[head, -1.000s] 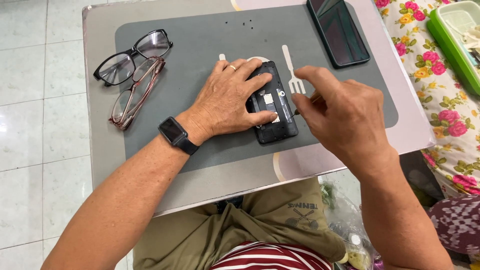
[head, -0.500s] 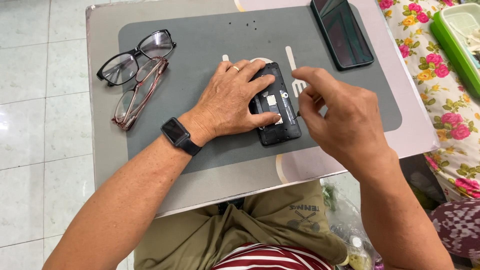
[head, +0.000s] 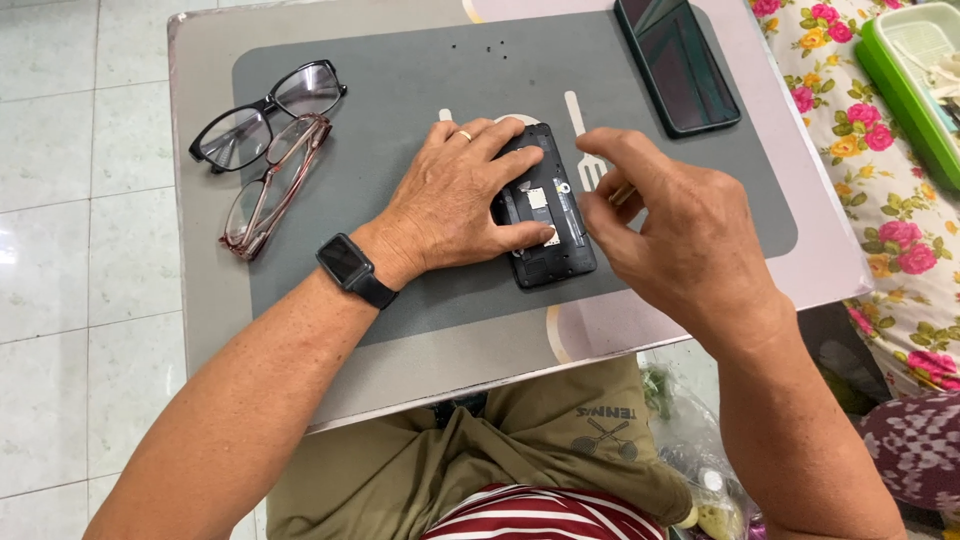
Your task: Using a precision screwdriver to remove screws from the internal chassis of a mobile phone.
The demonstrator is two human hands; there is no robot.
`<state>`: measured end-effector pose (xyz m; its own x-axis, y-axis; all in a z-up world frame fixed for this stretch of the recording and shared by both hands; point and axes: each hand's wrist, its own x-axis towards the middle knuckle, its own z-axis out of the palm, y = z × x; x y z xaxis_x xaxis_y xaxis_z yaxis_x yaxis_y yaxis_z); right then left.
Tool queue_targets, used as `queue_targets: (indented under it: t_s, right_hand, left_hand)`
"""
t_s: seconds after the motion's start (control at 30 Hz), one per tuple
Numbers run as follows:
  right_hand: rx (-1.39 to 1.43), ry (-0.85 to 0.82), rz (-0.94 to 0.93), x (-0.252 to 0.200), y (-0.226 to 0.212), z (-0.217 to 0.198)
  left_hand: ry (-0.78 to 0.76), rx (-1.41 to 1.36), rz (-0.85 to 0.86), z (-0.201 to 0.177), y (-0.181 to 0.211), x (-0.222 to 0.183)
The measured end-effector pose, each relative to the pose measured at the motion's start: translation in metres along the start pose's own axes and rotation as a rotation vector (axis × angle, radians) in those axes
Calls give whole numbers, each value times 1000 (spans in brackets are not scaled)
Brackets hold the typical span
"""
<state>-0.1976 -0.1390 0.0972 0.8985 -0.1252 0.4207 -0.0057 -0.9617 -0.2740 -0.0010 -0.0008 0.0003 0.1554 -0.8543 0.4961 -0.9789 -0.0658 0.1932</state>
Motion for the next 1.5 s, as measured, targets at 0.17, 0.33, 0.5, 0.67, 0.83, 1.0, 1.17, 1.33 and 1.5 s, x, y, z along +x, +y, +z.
queue_targets:
  t_s: [0.17, 0.33, 0.5, 0.67, 0.83, 1.0, 1.17, 1.33, 1.5]
  right_hand:
    - [2, -27, 12, -4, 6, -3]
    - [-17, -51, 5, -5, 8, 0]
    - [-245, 58, 1, -9, 15, 4]
    - [-159, 4, -13, -8, 9, 0]
    - [-90, -50, -21, -4, 5, -5]
    - [-115, -21, -17, -4, 11, 1]
    - [-150, -27, -35, -3, 12, -1]
    - [-134, -50, -95, -4, 23, 5]
    - [-135, 12, -117, -4, 27, 0]
  left_hand:
    - [-10, 13, 2, -1, 0, 0]
    - [2, 12, 10, -1, 0, -1]
    - [-8, 17, -3, 0, -1, -1]
    - [-3, 13, -4, -1, 0, -1]
    - [13, 30, 4, 0, -1, -1]
    - [-37, 17, -44, 0, -1, 1]
    - [-21, 32, -32, 2, -4, -1]
    - [-44, 24, -35, -1, 0, 3]
    - [-125, -56, -144, -3, 2, 2]
